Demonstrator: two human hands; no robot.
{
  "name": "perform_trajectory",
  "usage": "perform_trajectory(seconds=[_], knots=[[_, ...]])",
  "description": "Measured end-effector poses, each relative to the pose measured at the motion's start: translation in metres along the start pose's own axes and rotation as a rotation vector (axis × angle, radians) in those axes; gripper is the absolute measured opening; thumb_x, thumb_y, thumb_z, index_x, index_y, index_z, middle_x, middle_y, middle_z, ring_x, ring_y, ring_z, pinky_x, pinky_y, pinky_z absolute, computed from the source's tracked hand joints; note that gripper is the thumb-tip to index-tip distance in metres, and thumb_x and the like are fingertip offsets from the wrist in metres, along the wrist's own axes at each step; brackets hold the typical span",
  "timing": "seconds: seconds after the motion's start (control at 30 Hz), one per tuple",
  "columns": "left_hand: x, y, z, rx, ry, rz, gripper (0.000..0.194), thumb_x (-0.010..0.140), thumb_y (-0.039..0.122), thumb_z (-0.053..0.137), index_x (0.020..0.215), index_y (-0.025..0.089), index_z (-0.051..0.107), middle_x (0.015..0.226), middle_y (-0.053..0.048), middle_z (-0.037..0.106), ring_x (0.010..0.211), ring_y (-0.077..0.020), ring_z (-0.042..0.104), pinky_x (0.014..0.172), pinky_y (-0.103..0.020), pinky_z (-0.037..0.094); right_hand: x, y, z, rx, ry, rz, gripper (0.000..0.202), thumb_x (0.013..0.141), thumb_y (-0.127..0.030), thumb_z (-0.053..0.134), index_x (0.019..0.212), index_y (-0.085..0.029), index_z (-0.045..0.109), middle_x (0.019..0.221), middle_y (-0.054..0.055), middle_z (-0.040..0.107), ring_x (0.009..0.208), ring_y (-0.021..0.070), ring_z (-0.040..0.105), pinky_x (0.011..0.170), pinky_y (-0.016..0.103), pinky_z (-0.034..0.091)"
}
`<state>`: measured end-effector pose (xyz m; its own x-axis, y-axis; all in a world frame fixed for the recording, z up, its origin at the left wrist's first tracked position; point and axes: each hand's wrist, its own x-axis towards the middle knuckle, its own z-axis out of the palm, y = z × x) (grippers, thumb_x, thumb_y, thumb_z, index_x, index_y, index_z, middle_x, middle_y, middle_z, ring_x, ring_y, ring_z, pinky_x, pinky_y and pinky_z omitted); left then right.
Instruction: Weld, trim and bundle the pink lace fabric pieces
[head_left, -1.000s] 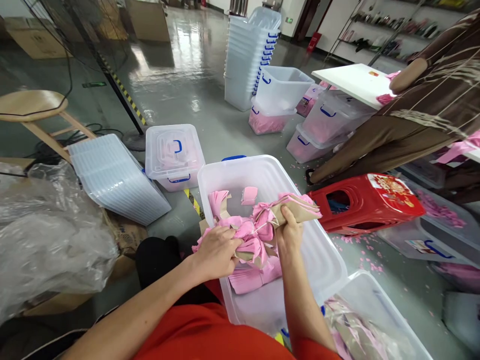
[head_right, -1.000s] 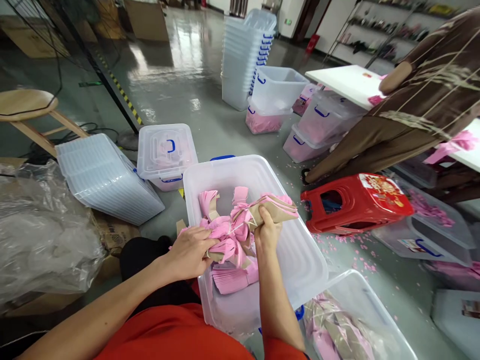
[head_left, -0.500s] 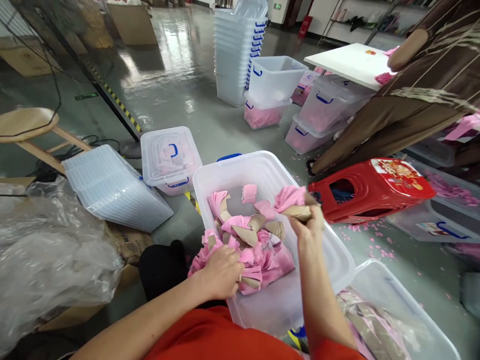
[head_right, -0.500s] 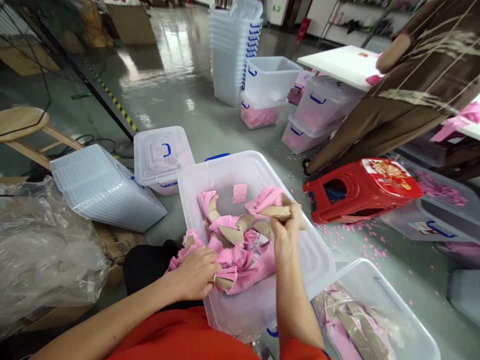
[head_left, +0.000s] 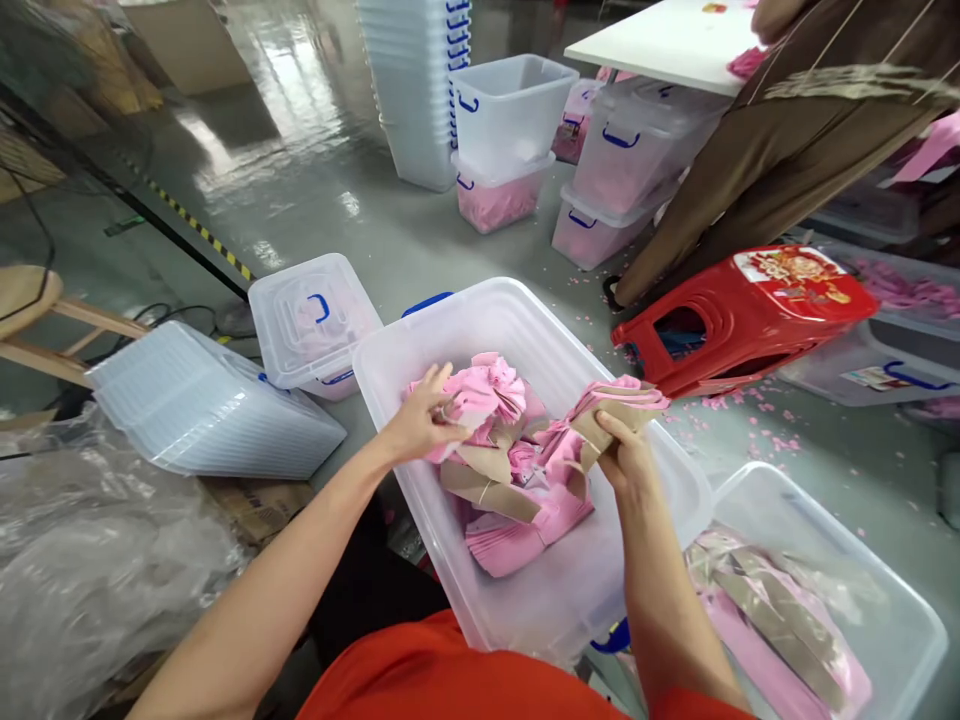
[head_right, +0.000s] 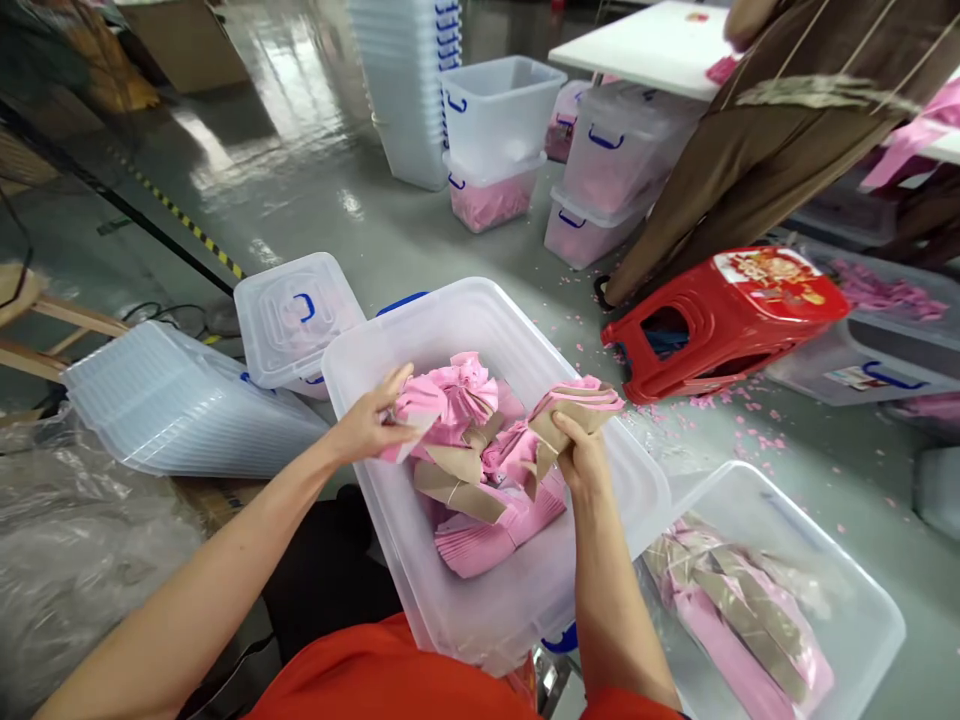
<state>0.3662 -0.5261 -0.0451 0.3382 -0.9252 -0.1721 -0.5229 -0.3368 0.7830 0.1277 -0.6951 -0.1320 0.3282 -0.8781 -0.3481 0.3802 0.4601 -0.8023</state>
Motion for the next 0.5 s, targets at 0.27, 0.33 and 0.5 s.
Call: perform_trajectory(seconds=[0.27, 0.33, 0.5], knots=[[-0.079, -0.007, 0.049, -0.869, -0.130, -0.140, 0.041, 0.053, 0.035, 0.081, 0.085, 0.012, 0.070, 0.074, -0.004, 0.063, 0.073, -0.0201, 0.059, 0.070, -0.032, 0.050, -0.077, 0.021, 0.097, -0.479, -0.725, 0.106, 0.031, 0.073, -0.039, 0.069, 0.097, -0.019, 0.066, 0.095, 0.005, 0.069, 0.086, 0.0211, 0.064, 0.074, 0.034, 0.054], [-0.097, -0.013, 0.049, -0.992, 0.000, -0.221, 0.046, 0.049, 0.030, 0.083, 0.090, 0.014, 0.070, 0.076, -0.004, 0.065, 0.071, -0.0197, 0.060, 0.066, -0.030, 0.050, -0.074, 0.019, 0.119, -0.592, -0.954, -0.004, 0.041, 0.071, -0.039, 0.071, 0.107, -0.021, 0.064, 0.107, 0.004, 0.066, 0.101, 0.0235, 0.060, 0.088, 0.039, 0.050], [-0.162, -0.038, 0.025, -1.247, 0.265, -0.560, 0.048, 0.044, 0.039, 0.079, 0.085, 0.015, 0.072, 0.063, -0.006, 0.067, 0.052, -0.0215, 0.062, 0.050, -0.030, 0.051, -0.002, 0.037, 0.160, -0.631, -1.088, 0.211, 0.048, 0.068, -0.033, 0.075, 0.112, -0.022, 0.062, 0.099, 0.002, 0.068, 0.095, 0.0211, 0.063, 0.085, 0.040, 0.051]])
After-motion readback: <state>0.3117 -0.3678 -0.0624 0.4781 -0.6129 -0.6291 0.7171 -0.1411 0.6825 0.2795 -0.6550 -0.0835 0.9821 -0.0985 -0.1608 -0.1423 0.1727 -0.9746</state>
